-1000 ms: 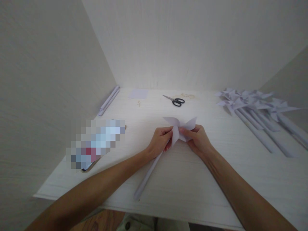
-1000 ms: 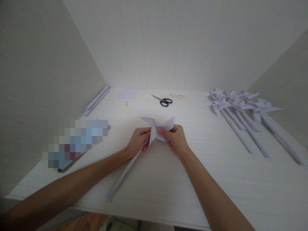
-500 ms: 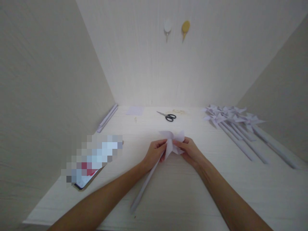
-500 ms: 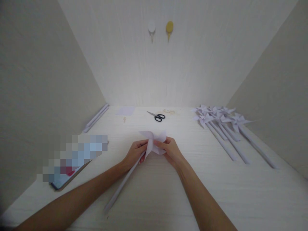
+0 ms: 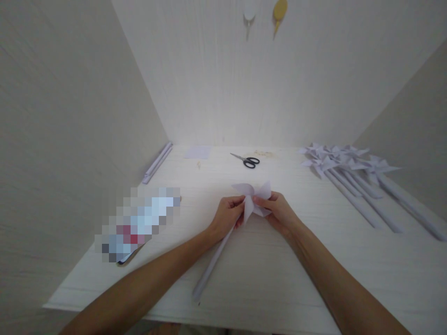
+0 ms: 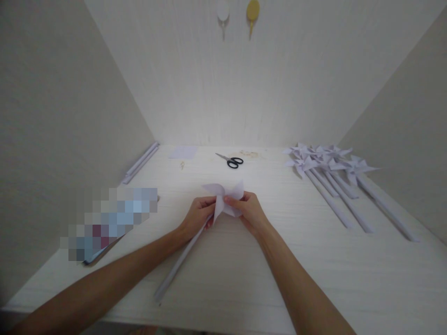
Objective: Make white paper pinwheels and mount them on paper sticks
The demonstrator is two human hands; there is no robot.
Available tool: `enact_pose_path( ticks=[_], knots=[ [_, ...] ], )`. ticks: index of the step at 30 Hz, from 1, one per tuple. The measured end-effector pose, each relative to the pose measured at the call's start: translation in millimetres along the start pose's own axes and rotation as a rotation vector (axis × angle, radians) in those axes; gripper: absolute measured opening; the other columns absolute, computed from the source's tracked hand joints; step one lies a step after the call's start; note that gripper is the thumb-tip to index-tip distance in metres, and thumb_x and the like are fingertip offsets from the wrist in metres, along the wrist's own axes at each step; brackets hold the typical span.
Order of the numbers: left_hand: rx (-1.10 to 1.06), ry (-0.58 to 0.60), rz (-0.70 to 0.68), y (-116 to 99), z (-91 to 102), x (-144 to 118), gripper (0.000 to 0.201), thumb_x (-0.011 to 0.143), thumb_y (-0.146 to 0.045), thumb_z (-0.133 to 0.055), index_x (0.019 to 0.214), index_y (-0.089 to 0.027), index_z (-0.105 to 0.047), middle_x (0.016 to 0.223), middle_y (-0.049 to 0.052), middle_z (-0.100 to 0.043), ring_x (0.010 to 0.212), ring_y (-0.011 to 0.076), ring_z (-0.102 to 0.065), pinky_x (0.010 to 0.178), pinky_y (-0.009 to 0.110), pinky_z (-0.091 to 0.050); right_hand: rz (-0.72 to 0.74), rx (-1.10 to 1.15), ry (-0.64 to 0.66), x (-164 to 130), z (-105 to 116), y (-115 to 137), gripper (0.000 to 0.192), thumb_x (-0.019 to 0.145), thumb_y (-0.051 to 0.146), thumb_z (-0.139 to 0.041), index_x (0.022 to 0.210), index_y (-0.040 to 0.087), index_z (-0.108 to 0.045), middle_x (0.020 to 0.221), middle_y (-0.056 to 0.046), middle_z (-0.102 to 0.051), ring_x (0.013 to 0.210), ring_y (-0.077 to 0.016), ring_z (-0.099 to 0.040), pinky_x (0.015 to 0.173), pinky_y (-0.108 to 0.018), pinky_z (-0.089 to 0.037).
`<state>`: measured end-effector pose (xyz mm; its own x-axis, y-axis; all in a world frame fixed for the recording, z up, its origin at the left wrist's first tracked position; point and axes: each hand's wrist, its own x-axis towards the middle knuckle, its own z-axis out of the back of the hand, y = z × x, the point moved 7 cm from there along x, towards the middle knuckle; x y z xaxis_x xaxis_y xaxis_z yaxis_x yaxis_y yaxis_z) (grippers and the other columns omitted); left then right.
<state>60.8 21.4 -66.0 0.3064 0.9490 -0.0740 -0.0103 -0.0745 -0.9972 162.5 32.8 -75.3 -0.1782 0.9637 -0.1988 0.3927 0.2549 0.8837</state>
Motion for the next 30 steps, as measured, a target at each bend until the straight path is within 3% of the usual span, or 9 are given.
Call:
enact_pose_path(
  ticks=[9, 13, 15, 19, 22, 24, 27, 30],
  knots=[
    [-0.048, -0.031, 0.007, 4.9, 0.0, 5.7, 0.022, 0.069, -0.033, -0.047, 0.061, -0.014, -0.055, 0.034, -0.007, -0.039, 0.026, 0.0041, -0.033, 0.027, 0.015, -0.023, 0.026, -0.014, 0.050, -0.1, -4.0, 2.1, 0.019, 0.053, 0.025, -0.072, 0.064, 0.011, -0.064, 0.060, -0.002, -0.065, 0.054, -0.0106, -0.055, 0.056, -0.023, -0.042],
    [-0.229, -0.088, 0.008, 4.7, 7.8, 8.5, 0.016, 0.063, -0.028, -0.051, 0.057, -0.014, -0.051, 0.035, -0.005, -0.045, 0.025, 0.0057, -0.035, 0.027, 0.017, -0.023, 0.028, 0.039, 0.186, -2.7, -7.6, 5.2, 0.030, 0.058, 0.032, -0.069, 0.083, 0.016, -0.061, 0.081, -0.004, -0.065, 0.074, -0.0148, -0.059, 0.071, -0.031, -0.045],
    [-0.353, -0.136, 0.007, 5.0, 14.5, 9.2, 0.011, 0.059, -0.023, -0.050, 0.054, -0.014, -0.049, 0.037, -0.004, -0.046, 0.026, 0.0057, -0.036, 0.028, 0.017, -0.023, 0.026, 0.093, 0.194, -2.7, -5.9, 5.6, 0.033, 0.064, 0.039, -0.064, 0.089, 0.019, -0.058, 0.085, -0.004, -0.064, 0.080, -0.0163, -0.059, 0.075, -0.034, -0.044],
    [-0.473, -0.246, -0.065, 1.1, 29.2, 11.0, 0.003, 0.056, -0.017, -0.047, 0.056, -0.014, -0.047, 0.045, -0.003, -0.048, 0.037, 0.0046, -0.042, 0.036, 0.016, -0.030, -0.074, 0.157, 0.199, -3.8, -9.4, -2.4, 0.039, 0.070, 0.056, -0.047, 0.079, 0.019, -0.052, 0.085, -0.007, -0.065, 0.084, -0.0183, -0.060, 0.078, -0.038, -0.043],
    [-0.509, -0.297, -0.113, -2.1, 37.4, 12.9, 0.005, 0.060, -0.019, -0.048, 0.060, -0.014, -0.048, 0.051, -0.003, -0.049, 0.043, 0.0051, -0.044, 0.042, 0.016, -0.034, -0.105, -0.010, 0.248, -9.2, -20.9, -11.0, 0.036, 0.072, 0.054, -0.047, 0.069, 0.018, -0.048, 0.078, -0.007, -0.065, 0.074, -0.0166, -0.062, 0.073, -0.035, -0.045],
    [-0.513, -0.314, -0.133, -3.4, 41.8, 14.2, 0.006, 0.062, -0.020, -0.049, 0.063, -0.014, -0.049, 0.055, -0.002, -0.052, 0.047, 0.0059, -0.047, 0.045, 0.017, -0.036, -0.035, -0.229, 0.262, -13.0, -28.8, -14.9, 0.032, 0.067, 0.046, -0.057, 0.062, 0.017, -0.046, 0.069, -0.004, -0.064, 0.063, -0.0135, -0.060, 0.062, -0.028, -0.046],
    [-0.508, -0.331, -0.149, -3.8, 47.9, 15.6, 0.006, 0.063, -0.019, -0.051, 0.066, -0.014, -0.051, 0.062, 0.000, -0.056, 0.055, 0.0071, -0.051, 0.050, 0.018, -0.039, 0.123, -0.560, 0.230, -17.3, -38.9, -18.8, 0.033, 0.057, 0.034, -0.068, 0.051, 0.017, -0.040, 0.048, 0.004, -0.055, 0.046, -0.0096, -0.052, 0.044, -0.020, -0.037],
    [-0.502, -0.332, -0.149, -3.3, 51.3, 16.1, 0.010, 0.065, -0.022, -0.053, 0.069, -0.014, -0.052, 0.069, 0.002, -0.060, 0.058, 0.0081, -0.054, 0.054, 0.019, -0.041, 0.178, -0.639, 0.155, -17.8, -41.0, -22.3, 0.033, 0.058, 0.033, -0.065, 0.049, 0.019, -0.037, 0.043, 0.004, -0.053, 0.040, -0.0104, -0.051, 0.039, -0.020, -0.033]
  ],
)
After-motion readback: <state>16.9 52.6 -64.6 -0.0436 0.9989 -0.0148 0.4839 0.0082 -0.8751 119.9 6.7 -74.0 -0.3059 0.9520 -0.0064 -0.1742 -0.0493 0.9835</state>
